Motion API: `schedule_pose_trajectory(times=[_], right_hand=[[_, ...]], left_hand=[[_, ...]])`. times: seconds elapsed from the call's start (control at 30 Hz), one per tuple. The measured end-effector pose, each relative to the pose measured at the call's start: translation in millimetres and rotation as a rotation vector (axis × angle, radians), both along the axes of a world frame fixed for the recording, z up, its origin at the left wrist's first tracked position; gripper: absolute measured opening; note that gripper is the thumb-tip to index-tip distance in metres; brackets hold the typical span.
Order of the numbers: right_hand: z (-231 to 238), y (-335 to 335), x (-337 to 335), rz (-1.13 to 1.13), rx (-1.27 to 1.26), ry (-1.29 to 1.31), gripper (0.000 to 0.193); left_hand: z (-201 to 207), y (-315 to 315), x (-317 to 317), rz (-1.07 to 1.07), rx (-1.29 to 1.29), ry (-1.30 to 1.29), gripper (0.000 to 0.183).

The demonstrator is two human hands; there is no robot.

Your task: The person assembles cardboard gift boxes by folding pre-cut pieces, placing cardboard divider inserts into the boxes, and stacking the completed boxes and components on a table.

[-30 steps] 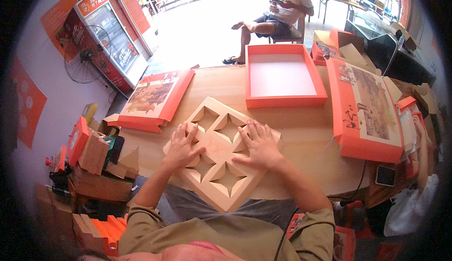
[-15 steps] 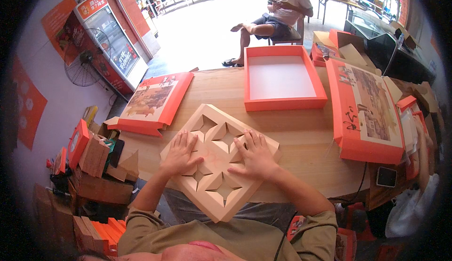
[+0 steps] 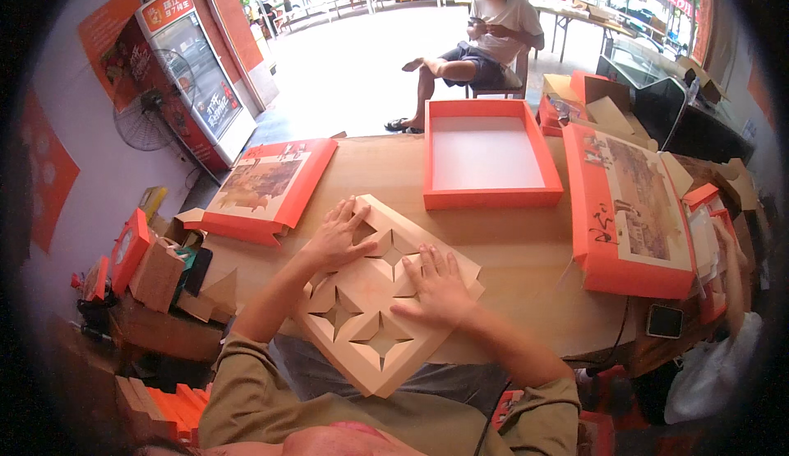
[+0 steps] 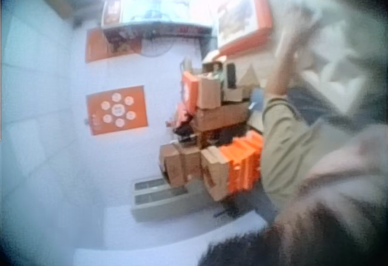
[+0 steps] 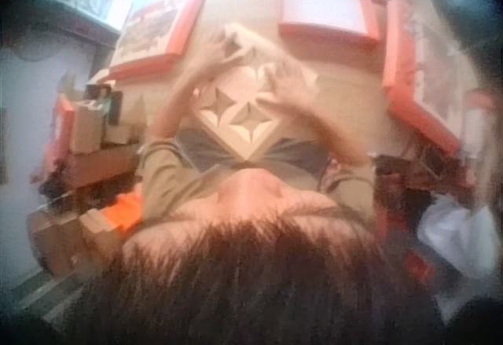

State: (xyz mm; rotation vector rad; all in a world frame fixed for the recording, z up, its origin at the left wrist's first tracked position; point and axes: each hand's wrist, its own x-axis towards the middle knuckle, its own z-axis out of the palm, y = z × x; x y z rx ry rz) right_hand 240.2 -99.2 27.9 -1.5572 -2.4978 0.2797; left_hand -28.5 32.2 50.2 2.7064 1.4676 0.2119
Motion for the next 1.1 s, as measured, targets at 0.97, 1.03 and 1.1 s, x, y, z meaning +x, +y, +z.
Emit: schedule_pose_trajectory(times=[0.97,1.03,1.1], right_hand=[[20,13,27,0.054,-0.025,0.077,0.095],[18,22,40,0.038,-0.063,0.123,0.093],[1,26,55,0.011,-0.008,0.079,0.094]], left_hand=[[-24,12,6,-0.102,0.053,-0.048,0.088],[-19,11,5,-0.084,0.038,-0.04,0.089],[-15,10,10,-0.086,0.018,-0.023,0.087]])
